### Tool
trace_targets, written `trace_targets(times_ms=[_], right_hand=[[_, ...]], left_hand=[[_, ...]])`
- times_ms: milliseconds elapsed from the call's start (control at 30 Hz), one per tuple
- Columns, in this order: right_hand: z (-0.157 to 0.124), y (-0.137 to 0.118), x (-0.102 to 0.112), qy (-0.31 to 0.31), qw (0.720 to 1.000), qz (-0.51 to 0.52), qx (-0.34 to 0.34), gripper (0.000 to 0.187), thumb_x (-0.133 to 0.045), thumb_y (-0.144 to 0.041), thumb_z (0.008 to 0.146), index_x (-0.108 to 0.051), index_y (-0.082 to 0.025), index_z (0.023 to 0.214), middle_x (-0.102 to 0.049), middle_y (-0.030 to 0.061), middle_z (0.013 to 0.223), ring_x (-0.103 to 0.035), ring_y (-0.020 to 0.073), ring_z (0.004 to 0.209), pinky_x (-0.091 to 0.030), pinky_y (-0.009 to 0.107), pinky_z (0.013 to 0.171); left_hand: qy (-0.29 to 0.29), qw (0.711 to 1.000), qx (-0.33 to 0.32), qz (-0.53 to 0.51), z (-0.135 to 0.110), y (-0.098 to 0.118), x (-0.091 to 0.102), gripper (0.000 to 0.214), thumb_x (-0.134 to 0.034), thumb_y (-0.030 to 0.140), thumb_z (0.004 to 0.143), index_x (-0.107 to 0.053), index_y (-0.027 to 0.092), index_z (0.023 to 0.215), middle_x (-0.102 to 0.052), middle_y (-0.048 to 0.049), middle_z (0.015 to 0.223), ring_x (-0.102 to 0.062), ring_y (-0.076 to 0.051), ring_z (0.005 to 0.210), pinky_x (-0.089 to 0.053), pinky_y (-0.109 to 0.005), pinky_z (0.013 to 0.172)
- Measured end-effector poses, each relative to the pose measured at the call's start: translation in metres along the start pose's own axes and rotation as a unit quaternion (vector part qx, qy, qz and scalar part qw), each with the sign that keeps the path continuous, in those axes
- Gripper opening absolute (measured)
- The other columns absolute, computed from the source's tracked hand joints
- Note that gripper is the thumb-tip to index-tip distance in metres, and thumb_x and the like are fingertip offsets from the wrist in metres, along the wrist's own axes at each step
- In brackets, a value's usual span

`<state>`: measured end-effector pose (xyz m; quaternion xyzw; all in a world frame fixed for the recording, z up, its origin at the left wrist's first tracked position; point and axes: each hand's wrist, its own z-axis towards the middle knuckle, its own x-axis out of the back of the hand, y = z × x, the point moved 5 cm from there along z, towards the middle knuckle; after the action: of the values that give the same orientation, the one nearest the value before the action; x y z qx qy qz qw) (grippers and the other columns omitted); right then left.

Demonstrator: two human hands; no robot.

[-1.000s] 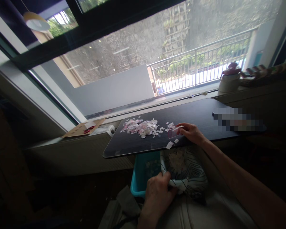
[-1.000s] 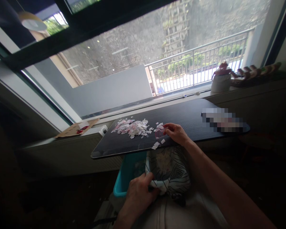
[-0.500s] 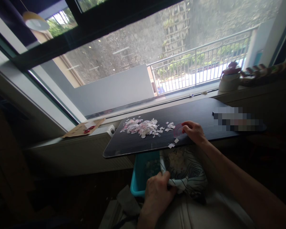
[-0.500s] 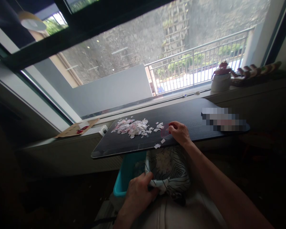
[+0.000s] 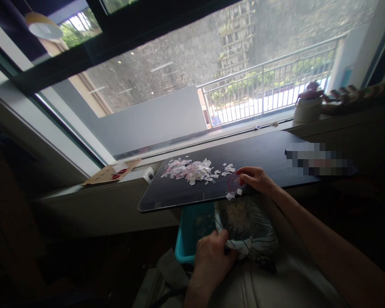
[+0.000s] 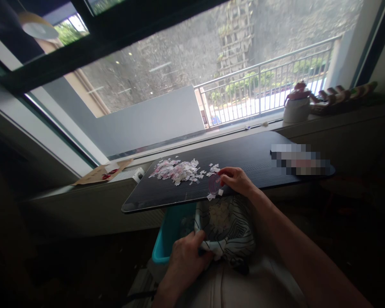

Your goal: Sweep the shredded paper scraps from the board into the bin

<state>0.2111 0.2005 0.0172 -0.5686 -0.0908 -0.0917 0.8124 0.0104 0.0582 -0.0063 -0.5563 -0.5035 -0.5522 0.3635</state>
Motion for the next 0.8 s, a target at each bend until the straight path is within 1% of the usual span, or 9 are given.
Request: trace_targets(times_ms=[67, 100, 167, 267, 367, 467, 600, 667, 800], right_hand=[[0.000, 0.000, 0.002, 0.011, 1.000, -0.004, -0.007, 0.026, -0.053, -0.027, 0.066, -0.070, -0.015, 0.082, -0.068, 0.0002, 0.058, -0.062, 0.0153, 0.057, -0.049, 0.025, 0.058], [0.000, 0.001, 0.004, 0.029, 0.999, -0.009, -0.012, 0.027, -0.052, -0.027, 0.066, -0.070, -0.015, 0.082, -0.067, 0.0003, 0.058, -0.062, 0.0155, 0.057, -0.048, 0.025, 0.058], [-0.001, 0.003, 0.011, 0.089, 0.995, -0.027, -0.028, 0.027, -0.051, -0.027, 0.067, -0.070, -0.016, 0.081, -0.067, 0.0006, 0.058, -0.061, 0.0160, 0.057, -0.047, 0.026, 0.059], [-0.003, 0.005, 0.022, 0.185, 0.979, -0.060, -0.054, 0.025, -0.049, -0.027, 0.068, -0.069, -0.017, 0.078, -0.065, 0.0007, 0.054, -0.060, 0.0170, 0.057, -0.045, 0.028, 0.061], [-0.006, 0.007, 0.024, 0.219, 0.970, -0.079, -0.066, 0.022, -0.050, -0.028, 0.068, -0.069, -0.018, 0.072, -0.062, -0.0002, 0.049, -0.059, 0.0176, 0.056, -0.043, 0.028, 0.060], [-0.006, 0.008, 0.023, 0.200, 0.975, -0.075, -0.062, 0.022, -0.050, -0.028, 0.068, -0.069, -0.018, 0.068, -0.060, -0.0009, 0.046, -0.057, 0.0163, 0.051, -0.041, 0.027, 0.055], [-0.005, 0.006, 0.016, 0.121, 0.991, -0.045, -0.037, 0.022, -0.050, -0.027, 0.068, -0.070, -0.017, 0.069, -0.059, -0.0018, 0.044, -0.054, 0.0141, 0.045, -0.042, 0.025, 0.050], [-0.005, 0.004, 0.013, 0.092, 0.995, -0.029, -0.020, 0.022, -0.051, -0.027, 0.068, -0.070, -0.016, 0.072, -0.060, -0.0016, 0.047, -0.056, 0.0140, 0.048, -0.044, 0.025, 0.052], [-0.004, 0.001, 0.007, 0.052, 0.999, -0.002, 0.008, 0.026, -0.052, -0.029, 0.071, -0.070, -0.014, 0.084, -0.068, 0.0010, 0.059, -0.062, 0.0151, 0.059, -0.049, 0.026, 0.061]], left_hand=[[-0.003, 1.000, 0.002, 0.002, 0.000, 0.000, 0.000, 0.014, -0.059, 0.034, 0.078, -0.058, 0.023, 0.087, -0.063, -0.0008, 0.088, -0.060, -0.019, 0.083, -0.036, -0.026, 0.067], [-0.003, 1.000, 0.002, 0.002, 0.000, 0.000, 0.000, 0.014, -0.059, 0.034, 0.078, -0.058, 0.023, 0.087, -0.063, -0.0008, 0.088, -0.060, -0.019, 0.083, -0.036, -0.026, 0.067], [0.000, 1.000, 0.001, 0.001, 0.000, 0.001, 0.001, 0.014, -0.059, 0.034, 0.078, -0.058, 0.023, 0.086, -0.063, -0.0005, 0.088, -0.060, -0.019, 0.083, -0.035, -0.026, 0.067], [0.001, 1.000, 0.000, 0.000, -0.001, 0.000, 0.001, 0.014, -0.059, 0.035, 0.078, -0.058, 0.023, 0.086, -0.063, -0.0004, 0.088, -0.060, -0.019, 0.083, -0.035, -0.026, 0.067], [0.003, 1.000, -0.002, -0.001, -0.001, -0.001, 0.000, 0.015, -0.059, 0.036, 0.079, -0.058, 0.023, 0.087, -0.063, -0.0003, 0.088, -0.060, -0.019, 0.082, -0.035, -0.026, 0.066], [0.007, 1.000, -0.007, -0.002, 0.000, -0.001, -0.001, 0.015, -0.059, 0.036, 0.079, -0.058, 0.023, 0.086, -0.063, 0.0001, 0.087, -0.060, -0.018, 0.081, -0.035, -0.025, 0.065], [0.005, 1.000, -0.002, 0.005, 0.000, -0.001, 0.000, 0.014, -0.059, 0.035, 0.078, -0.058, 0.023, 0.087, -0.063, 0.0000, 0.086, -0.060, -0.018, 0.081, -0.035, -0.025, 0.065], [0.004, 1.000, -0.002, 0.007, 0.000, 0.000, 0.000, 0.014, -0.059, 0.034, 0.078, -0.058, 0.023, 0.087, -0.063, -0.0001, 0.087, -0.060, -0.018, 0.081, -0.035, -0.025, 0.065], [0.010, 1.000, -0.010, 0.006, 0.002, -0.003, -0.003, 0.016, -0.059, 0.038, 0.079, -0.058, 0.024, 0.087, -0.063, 0.0001, 0.087, -0.061, -0.019, 0.082, -0.035, -0.026, 0.065]])
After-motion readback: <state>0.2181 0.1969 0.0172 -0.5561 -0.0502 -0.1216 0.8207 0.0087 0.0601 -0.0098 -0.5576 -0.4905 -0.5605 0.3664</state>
